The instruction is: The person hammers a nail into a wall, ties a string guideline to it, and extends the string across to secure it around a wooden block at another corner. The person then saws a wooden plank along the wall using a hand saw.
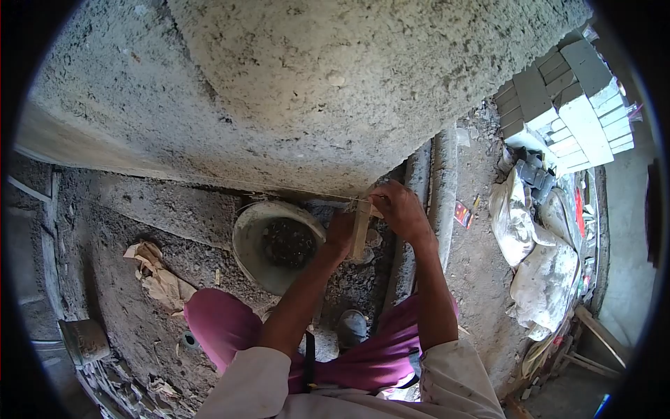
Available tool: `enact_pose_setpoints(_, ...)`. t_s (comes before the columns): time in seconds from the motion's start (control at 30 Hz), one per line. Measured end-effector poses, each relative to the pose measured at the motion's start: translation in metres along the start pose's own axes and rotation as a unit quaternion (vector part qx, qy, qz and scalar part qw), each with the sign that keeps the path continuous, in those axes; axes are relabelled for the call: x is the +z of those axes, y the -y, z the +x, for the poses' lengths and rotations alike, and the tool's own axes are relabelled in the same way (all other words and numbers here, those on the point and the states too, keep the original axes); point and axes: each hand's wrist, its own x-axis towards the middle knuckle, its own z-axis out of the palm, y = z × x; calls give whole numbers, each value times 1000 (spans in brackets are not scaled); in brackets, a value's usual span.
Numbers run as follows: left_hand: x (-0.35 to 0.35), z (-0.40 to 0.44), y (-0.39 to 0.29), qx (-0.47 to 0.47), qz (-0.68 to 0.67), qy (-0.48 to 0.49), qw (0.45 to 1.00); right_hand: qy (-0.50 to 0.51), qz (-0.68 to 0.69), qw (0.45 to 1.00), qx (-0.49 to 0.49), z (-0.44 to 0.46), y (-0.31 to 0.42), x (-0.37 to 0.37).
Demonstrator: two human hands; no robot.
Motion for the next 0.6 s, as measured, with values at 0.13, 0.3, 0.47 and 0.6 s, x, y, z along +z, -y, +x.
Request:
enact_pose_setpoints(0.13, -3, -2, -2, -26, -11, 23, 999, 6, 9, 1000, 12, 0, -2, -1)
enact_pose_setpoints(0.3, -6, -5, -19, 109, 189, -48, 975, 2, -4, 1000, 6, 0, 0, -3)
enact_pose_setpoints(0.47, 3, 4, 9, 110, 81, -54, 989, 9, -37, 999, -14, 1, 9, -6)
enact_pose_setpoints(0.6, 3, 5, 19, 72, -58, -32, 995, 26, -38, 999, -12, 4, 6, -6)
